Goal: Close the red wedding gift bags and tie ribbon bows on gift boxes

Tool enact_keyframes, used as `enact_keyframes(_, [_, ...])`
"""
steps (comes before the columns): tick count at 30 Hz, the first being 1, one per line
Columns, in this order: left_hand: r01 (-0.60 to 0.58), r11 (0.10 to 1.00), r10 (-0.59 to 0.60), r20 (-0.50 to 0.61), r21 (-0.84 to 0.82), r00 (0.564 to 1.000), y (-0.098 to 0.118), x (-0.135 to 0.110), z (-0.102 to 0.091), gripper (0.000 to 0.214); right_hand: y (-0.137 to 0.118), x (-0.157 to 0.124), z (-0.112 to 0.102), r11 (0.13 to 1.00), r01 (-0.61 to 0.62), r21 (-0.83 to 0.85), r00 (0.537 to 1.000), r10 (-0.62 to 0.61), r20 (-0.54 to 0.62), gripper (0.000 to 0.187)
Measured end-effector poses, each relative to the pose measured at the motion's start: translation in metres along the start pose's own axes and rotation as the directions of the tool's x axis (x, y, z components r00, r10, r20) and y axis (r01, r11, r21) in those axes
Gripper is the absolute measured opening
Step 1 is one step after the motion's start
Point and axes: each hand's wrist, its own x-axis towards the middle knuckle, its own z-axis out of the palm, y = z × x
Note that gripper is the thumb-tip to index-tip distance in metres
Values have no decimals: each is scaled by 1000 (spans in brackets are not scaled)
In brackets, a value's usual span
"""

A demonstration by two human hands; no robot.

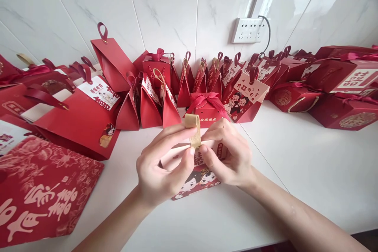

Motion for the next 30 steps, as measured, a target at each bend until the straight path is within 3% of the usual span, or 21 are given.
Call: enact_keyframes(30, [-9,999,9,6,-32,1000,-2,-1,-1,48,0,-1,0,1000,3,12,1000,-3,12,14])
